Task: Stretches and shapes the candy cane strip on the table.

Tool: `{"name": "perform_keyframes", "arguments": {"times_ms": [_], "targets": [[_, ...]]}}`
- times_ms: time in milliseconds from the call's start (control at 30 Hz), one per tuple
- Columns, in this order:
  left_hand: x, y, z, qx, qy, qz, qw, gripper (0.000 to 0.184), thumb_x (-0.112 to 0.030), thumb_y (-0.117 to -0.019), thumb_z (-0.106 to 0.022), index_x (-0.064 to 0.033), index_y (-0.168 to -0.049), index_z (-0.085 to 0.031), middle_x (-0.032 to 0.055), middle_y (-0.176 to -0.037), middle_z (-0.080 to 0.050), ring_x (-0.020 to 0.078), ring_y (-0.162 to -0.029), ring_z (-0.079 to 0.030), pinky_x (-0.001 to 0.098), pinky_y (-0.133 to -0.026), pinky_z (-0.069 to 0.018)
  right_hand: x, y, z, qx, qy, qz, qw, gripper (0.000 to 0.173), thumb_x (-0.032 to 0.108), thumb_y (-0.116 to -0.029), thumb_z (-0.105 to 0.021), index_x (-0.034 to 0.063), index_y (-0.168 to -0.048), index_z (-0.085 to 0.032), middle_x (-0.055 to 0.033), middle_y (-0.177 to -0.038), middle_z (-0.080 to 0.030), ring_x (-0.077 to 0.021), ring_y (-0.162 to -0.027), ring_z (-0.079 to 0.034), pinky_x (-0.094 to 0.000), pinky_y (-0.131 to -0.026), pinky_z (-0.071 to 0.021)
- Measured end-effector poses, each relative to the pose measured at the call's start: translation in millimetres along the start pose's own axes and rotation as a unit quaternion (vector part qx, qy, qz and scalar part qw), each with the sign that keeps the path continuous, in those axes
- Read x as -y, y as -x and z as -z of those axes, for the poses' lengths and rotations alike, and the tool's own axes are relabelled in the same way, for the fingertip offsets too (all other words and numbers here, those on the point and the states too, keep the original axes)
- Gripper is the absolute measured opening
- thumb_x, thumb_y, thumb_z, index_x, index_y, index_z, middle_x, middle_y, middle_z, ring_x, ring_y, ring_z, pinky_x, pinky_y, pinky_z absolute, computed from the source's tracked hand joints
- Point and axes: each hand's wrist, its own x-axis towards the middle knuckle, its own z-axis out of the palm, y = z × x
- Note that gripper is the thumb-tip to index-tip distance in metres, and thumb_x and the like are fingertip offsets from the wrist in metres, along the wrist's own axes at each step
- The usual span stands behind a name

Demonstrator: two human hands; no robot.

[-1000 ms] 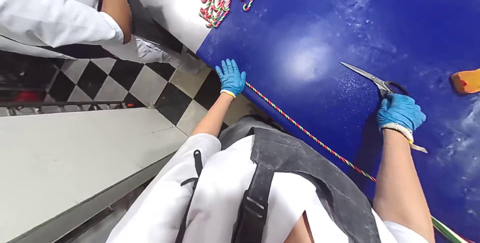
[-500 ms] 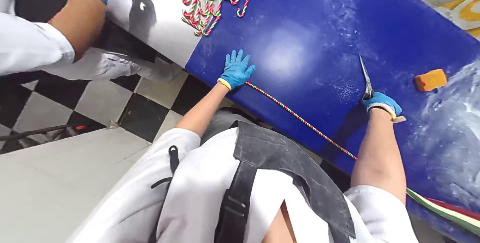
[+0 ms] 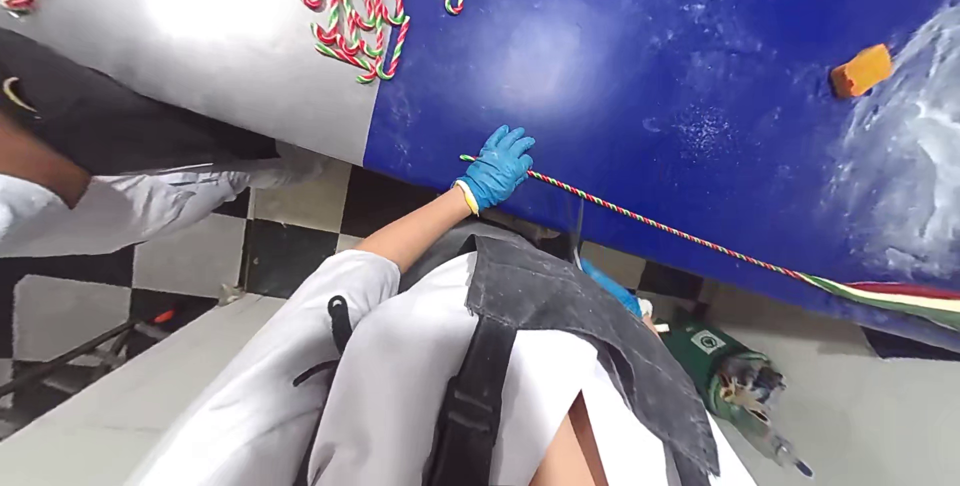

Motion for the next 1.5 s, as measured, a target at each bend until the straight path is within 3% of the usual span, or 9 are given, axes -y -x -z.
{"name": "perform_keyframes", "arguments": {"times_ms": [100, 267, 367, 500, 733, 967, 1200, 1400, 1500], "targets": [[2.9, -1.3, 4.3, -0.001, 0.032, 0.002, 0.999, 0.028, -0.030, -0.1016, -0.057, -0.0099, -0.106, -0.076, 0.0135, -0.144, -0.060, 0.0359, -0.148, -0.041, 0.0564, -0.126, -0.0217, 123.3, 24.2, -19.8, 0.069, -0.015, -0.219, 0.973, 0.040, 0.003, -0.1116, -0.028, -0.0020, -0.149, -0.042, -0.0139, -0.135, -0.058, -0.0037, -0.118, -0.054, -0.0186, -0.103, -0.0419], [2.6, -0.1, 15.9, 0.031, 0.073, -0.003, 0.997, 0.027, -0.032, -0.0989, -0.061, -0.0099, -0.102, -0.076, 0.0129, -0.142, -0.062, 0.0353, -0.148, -0.041, 0.0559, -0.127, -0.0207, -18.7, -72.9, -53.7, 0.045, -0.249, 0.081, 0.964, 0.049, 0.039, -0.1065, -0.044, -0.0032, -0.128, -0.055, -0.0013, -0.101, -0.068, -0.0023, -0.090, -0.064, -0.0192, -0.080, -0.0551], [2.9, -0.3, 16.4, 0.027, 0.052, 0.005, 0.998, 0.026, -0.030, -0.0991, -0.061, -0.0088, -0.102, -0.076, 0.0121, -0.141, -0.062, 0.0333, -0.147, -0.042, 0.0539, -0.126, -0.0230, -11.2, -105.8, -69.6, -0.029, -0.261, 0.042, 0.964, 0.025, 0.021, -0.1093, -0.045, 0.0019, -0.110, -0.062, 0.0036, -0.081, -0.068, -0.0010, -0.071, -0.064, -0.0200, -0.069, -0.0560], [4.4, 1.9, 19.5, 0.030, 0.019, 0.035, 0.999, 0.026, -0.030, -0.0992, -0.061, -0.0080, -0.106, -0.074, 0.0126, -0.144, -0.060, 0.0327, -0.147, -0.042, 0.0543, -0.125, -0.0247, -22.8, -99.1, -58.3, -0.062, -0.138, 0.071, 0.986, 0.025, 0.027, -0.1044, -0.055, 0.0055, -0.095, -0.065, 0.0071, -0.070, -0.061, 0.0019, -0.062, -0.057, -0.0186, -0.062, -0.0517], [-65.0, -41.6, -6.5, 0.060, -0.001, 0.002, 0.998, 0.062, -0.056, -0.0888, -0.069, -0.0177, -0.137, -0.064, 0.0157, -0.156, -0.048, 0.0374, -0.150, -0.036, 0.0600, -0.125, -0.0211, -105.0, 25.4, 4.5, 0.062, -0.029, -0.004, 0.998, 0.051, 0.020, -0.0993, -0.059, 0.0061, -0.147, -0.047, -0.0075, -0.127, -0.065, -0.0078, -0.111, -0.063, -0.0295, -0.100, -0.0525], [-102.7, -71.7, -42.7, 0.050, 0.009, -0.046, 0.998, 0.032, -0.035, -0.1011, -0.058, -0.0082, -0.109, -0.074, 0.0135, -0.144, -0.060, 0.0357, -0.147, -0.041, 0.0563, -0.125, -0.0243, -119.5, 6.0, 23.7, 0.055, -0.154, 0.021, 0.986, 0.053, 0.046, -0.1053, -0.039, 0.0085, -0.139, -0.055, -0.0001, -0.112, -0.068, -0.0052, -0.099, -0.064, -0.0263, -0.088, -0.0545], [-94.9, -71.9, -36.8, 0.027, -0.037, 0.029, 0.999, 0.033, -0.035, -0.1016, -0.057, -0.0072, -0.113, -0.072, 0.0143, -0.146, -0.057, 0.0355, -0.148, -0.039, 0.0554, -0.125, -0.0248, -94.8, -46.5, 25.8, -0.037, -0.250, 0.052, 0.966, 0.032, 0.027, -0.1102, -0.043, 0.0065, -0.098, -0.063, 0.0032, -0.069, -0.066, -0.0044, -0.055, -0.059, -0.0210, -0.051, -0.0502], [-154.7, -111.0, -54.4, 0.051, -0.040, -0.008, 0.998, 0.066, -0.064, -0.0884, -0.064, -0.0183, -0.137, -0.064, 0.0164, -0.156, -0.047, 0.0386, -0.150, -0.035, 0.0605, -0.124, -0.0223, -113.5, 92.3, 85.8, 0.039, -0.001, -0.016, 0.999, 0.037, 0.009, -0.1067, -0.052, 0.0019, -0.143, -0.052, -0.0177, -0.124, -0.066, -0.0200, -0.110, -0.064, -0.0375, -0.099, -0.0507], [-194.4, -141.3, -87.9, 0.061, -0.030, -0.053, 0.996, 0.045, -0.048, -0.0949, -0.064, -0.0152, -0.125, -0.070, 0.0137, -0.156, -0.049, 0.0368, -0.152, -0.033, 0.0592, -0.126, -0.0181, -210.0, 96.3, 109.8, 0.071, -0.071, -0.030, 0.994, 0.047, 0.027, -0.1014, -0.055, 0.0072, -0.143, -0.048, -0.0016, -0.102, -0.065, -0.0055, -0.084, -0.060, -0.0258, -0.077, -0.0526]]}}
